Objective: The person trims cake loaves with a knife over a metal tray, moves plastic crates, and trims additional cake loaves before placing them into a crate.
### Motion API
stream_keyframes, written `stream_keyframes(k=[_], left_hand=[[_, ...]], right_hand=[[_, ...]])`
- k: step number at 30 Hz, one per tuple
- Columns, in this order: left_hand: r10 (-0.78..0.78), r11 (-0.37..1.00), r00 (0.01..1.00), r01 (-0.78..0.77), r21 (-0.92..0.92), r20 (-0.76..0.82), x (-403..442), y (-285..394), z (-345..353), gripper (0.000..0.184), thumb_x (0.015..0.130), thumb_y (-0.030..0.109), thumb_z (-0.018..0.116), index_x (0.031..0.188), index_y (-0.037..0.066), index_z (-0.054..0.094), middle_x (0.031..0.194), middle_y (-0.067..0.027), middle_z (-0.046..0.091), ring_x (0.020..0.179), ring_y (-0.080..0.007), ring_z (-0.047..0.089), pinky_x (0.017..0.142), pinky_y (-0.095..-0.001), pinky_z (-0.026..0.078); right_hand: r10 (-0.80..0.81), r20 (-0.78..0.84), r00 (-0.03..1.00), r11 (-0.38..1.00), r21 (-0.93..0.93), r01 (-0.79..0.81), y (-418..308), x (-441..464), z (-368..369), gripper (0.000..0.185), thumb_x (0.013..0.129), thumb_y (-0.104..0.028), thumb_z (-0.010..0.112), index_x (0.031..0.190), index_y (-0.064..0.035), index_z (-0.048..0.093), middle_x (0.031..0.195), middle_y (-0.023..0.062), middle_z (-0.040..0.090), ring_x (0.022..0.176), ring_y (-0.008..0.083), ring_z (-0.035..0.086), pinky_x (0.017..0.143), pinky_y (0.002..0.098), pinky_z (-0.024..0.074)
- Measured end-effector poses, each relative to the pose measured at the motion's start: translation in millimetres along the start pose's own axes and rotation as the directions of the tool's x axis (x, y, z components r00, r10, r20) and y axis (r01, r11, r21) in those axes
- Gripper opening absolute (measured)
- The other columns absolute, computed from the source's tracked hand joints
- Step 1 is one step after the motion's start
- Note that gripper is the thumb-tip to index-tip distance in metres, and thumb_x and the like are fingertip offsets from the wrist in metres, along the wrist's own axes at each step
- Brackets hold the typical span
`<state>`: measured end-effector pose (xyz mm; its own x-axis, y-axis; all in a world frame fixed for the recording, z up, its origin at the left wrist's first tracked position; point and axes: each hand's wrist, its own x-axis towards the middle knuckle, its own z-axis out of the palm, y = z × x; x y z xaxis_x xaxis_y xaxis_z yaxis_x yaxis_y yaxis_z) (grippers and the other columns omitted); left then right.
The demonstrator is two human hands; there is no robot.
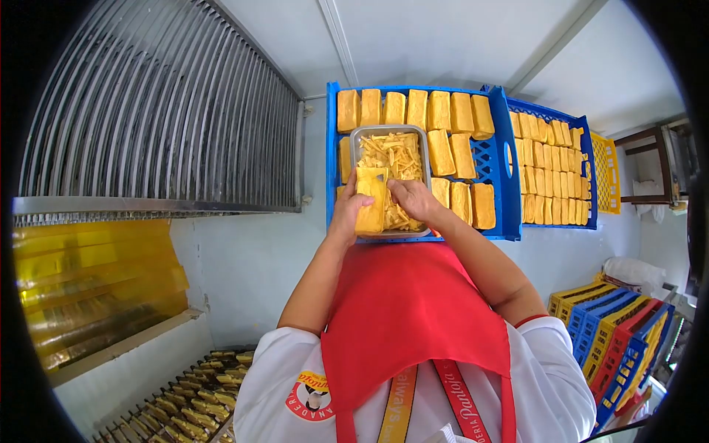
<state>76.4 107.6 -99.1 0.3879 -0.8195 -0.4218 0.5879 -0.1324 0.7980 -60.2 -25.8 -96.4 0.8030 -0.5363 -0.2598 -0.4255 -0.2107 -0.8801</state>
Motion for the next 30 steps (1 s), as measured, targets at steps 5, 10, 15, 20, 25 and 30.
stream_keyframes(k=[5,10,15,20,25,30], left_hand=[[0.002,0.998,1.000,-0.003,-0.070,-0.016,16.0,-9.4,-6.0,0.081,0.076,0.013,0.054,0.151,0.009,0.026,0.136,-0.0144,0.050,0.122,-0.0300,0.053,0.100,-0.0400,0.047],[-0.028,0.985,0.998,0.017,-0.173,-0.057,27.8,-6.3,-14.8,0.089,0.075,0.011,0.055,0.156,0.012,0.018,0.140,-0.0126,0.048,0.119,-0.0290,0.055,0.097,-0.0385,0.048],[0.146,0.984,0.961,-0.115,0.139,-0.237,35.0,-1.7,-18.2,0.088,0.076,0.016,0.059,0.155,0.011,0.020,0.139,-0.0164,0.046,0.122,-0.0327,0.052,0.101,-0.0370,0.044],[0.428,0.570,0.872,-0.057,0.820,-0.237,51.9,9.1,-11.3,0.085,0.079,0.021,0.060,0.154,0.010,0.022,0.142,-0.0223,0.042,0.126,-0.0335,0.048,0.105,-0.0355,0.040],[0.336,0.676,0.939,-0.293,0.677,0.071,92.2,-9.9,64.0,0.091,0.079,0.025,0.071,0.154,0.012,0.021,0.137,-0.0254,0.045,0.125,-0.0352,0.050,0.107,-0.0372,0.040],[0.169,0.340,0.962,-0.261,0.904,0.214,147.5,-48.9,185.3,0.097,0.078,0.038,0.075,0.155,0.018,0.018,0.126,-0.0278,0.050,0.118,-0.0412,0.053,0.103,-0.0429,0.043]], right_hand=[[-0.021,0.116,0.993,1.000,-0.008,0.023,-0.8,-13.0,4.7,0.055,0.099,-0.048,0.038,0.091,-0.0006,0.065,0.081,0.0214,0.063,0.080,0.0356,0.061,0.077,0.0418,0.0487],[0.060,0.271,0.961,0.996,-0.083,-0.038,-17.0,-31.3,13.1,0.063,0.098,-0.058,0.036,0.111,-0.0060,0.070,0.100,0.0270,0.067,0.098,0.0433,0.064,0.087,0.0454,0.0500],[0.051,0.391,0.919,0.985,-0.173,0.019,-17.7,-34.5,19.1,0.070,0.095,-0.064,0.037,0.111,-0.0045,0.070,0.102,0.0294,0.067,0.100,0.0446,0.063,0.090,0.0477,0.0482],[0.268,0.220,0.938,0.944,-0.252,-0.211,17.2,-32.1,-7.2,0.072,0.087,-0.068,0.049,0.097,0.0008,0.066,0.100,0.0271,0.067,0.098,0.0422,0.065,0.086,0.0467,0.0496],[0.335,0.275,0.901,0.931,-0.245,-0.271,40.6,-63.2,-67.1,0.054,0.083,-0.058,0.061,0.089,-0.0037,0.065,0.090,0.0224,0.069,0.088,0.0396,0.066,0.079,0.0461,0.0506],[0.335,0.230,0.914,0.914,-0.315,-0.256,87.2,-104.8,-99.8,0.044,0.082,-0.048,0.065,0.088,-0.0041,0.065,0.086,0.0219,0.068,0.084,0.0390,0.066,0.075,0.0469,0.0503]])
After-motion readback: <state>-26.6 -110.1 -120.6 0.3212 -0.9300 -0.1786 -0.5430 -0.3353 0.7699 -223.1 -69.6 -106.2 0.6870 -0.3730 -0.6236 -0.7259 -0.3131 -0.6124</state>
